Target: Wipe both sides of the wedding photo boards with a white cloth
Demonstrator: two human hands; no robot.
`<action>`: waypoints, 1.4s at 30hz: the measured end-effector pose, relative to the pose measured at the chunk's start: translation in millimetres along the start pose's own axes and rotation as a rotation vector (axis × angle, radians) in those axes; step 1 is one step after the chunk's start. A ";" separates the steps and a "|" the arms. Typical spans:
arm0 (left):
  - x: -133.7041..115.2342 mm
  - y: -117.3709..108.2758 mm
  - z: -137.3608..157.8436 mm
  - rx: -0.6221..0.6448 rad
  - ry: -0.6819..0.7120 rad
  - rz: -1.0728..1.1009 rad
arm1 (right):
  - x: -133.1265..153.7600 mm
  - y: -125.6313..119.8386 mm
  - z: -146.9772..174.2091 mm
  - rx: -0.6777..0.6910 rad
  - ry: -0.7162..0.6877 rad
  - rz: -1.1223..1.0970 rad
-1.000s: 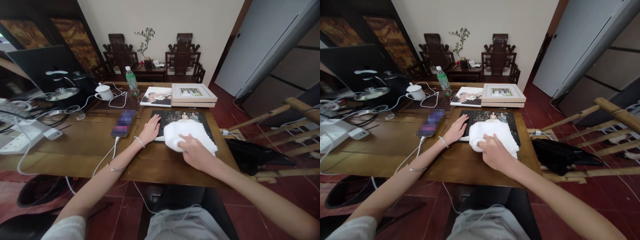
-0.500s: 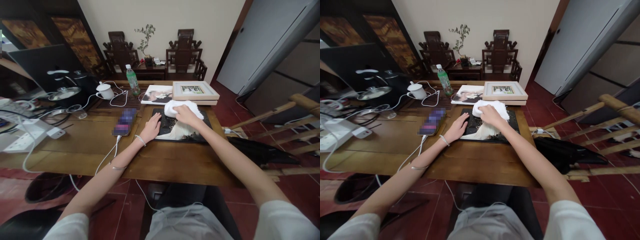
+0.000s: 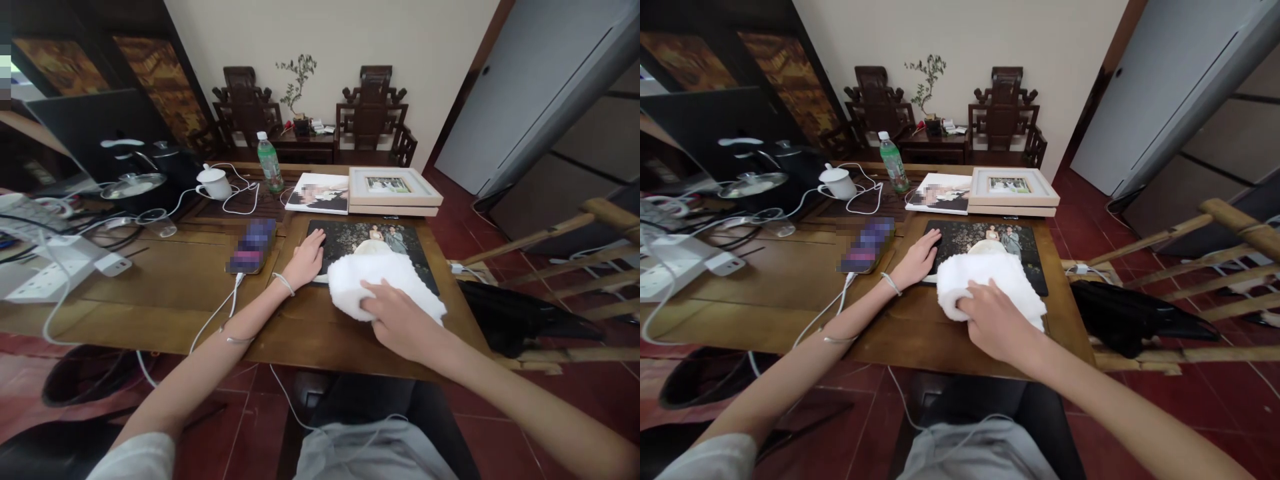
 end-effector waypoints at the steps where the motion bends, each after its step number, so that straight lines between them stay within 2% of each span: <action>1: -0.1 -0.1 0.2 -0.002 0.002 -0.002 | -3.0 -1.7 3.6 -0.005 0.008 -0.011; 5: 0.1 -0.1 0.7 -0.006 -0.005 -0.010 | -41.9 -14.0 -7.8 -0.030 0.117 0.021; 10: -1.2 -1.5 -0.3 -0.009 -0.009 0.019 | -89.9 -26.1 -60.3 -0.089 0.231 0.139; 13: -4.4 -9.5 -1.0 -0.068 0.007 0.123 | -89.3 -21.2 -92.0 -0.101 0.209 0.147; 17: -6.0 -25.9 0.0 -0.219 -0.009 0.308 | -55.8 -5.7 -111.4 -0.100 -0.022 0.120; 21: -4.5 -32.5 0.2 -0.289 -0.052 0.370 | -22.6 2.2 -90.4 -0.045 -0.208 0.041; 24: -7.6 -31.0 0.1 -0.277 -0.029 0.321 | -15.8 -4.2 -56.9 -0.016 -0.247 -0.042; 28: -15.7 -24.1 2.4 -0.218 0.051 0.163 | -42.6 -20.5 -18.8 -0.030 -0.106 -0.062; 32: -19.4 -13.9 4.4 -0.100 0.111 0.030 | -90.4 -30.3 -13.8 -0.104 0.108 0.017; 35: -19.4 -10.3 4.4 -0.053 0.125 -0.015 | -115.4 -31.2 -35.8 -0.159 0.216 0.096; 37: -19.3 -10.4 4.2 -0.051 0.130 -0.029 | -122.2 -31.0 -60.5 -0.192 0.247 0.105; 42: -19.0 -13.2 4.4 -0.057 0.136 -0.041 | -116.0 -31.2 -137.4 -0.266 0.196 -0.054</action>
Point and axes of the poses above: each hand's wrist, its own z-axis away from the middle knuckle, its own y-axis out of the palm, x = y × z, the point moved 4 cm from there along -z, towards the middle knuckle, and after that the axes turned 14 degrees about -y, right-handed, at the moved point
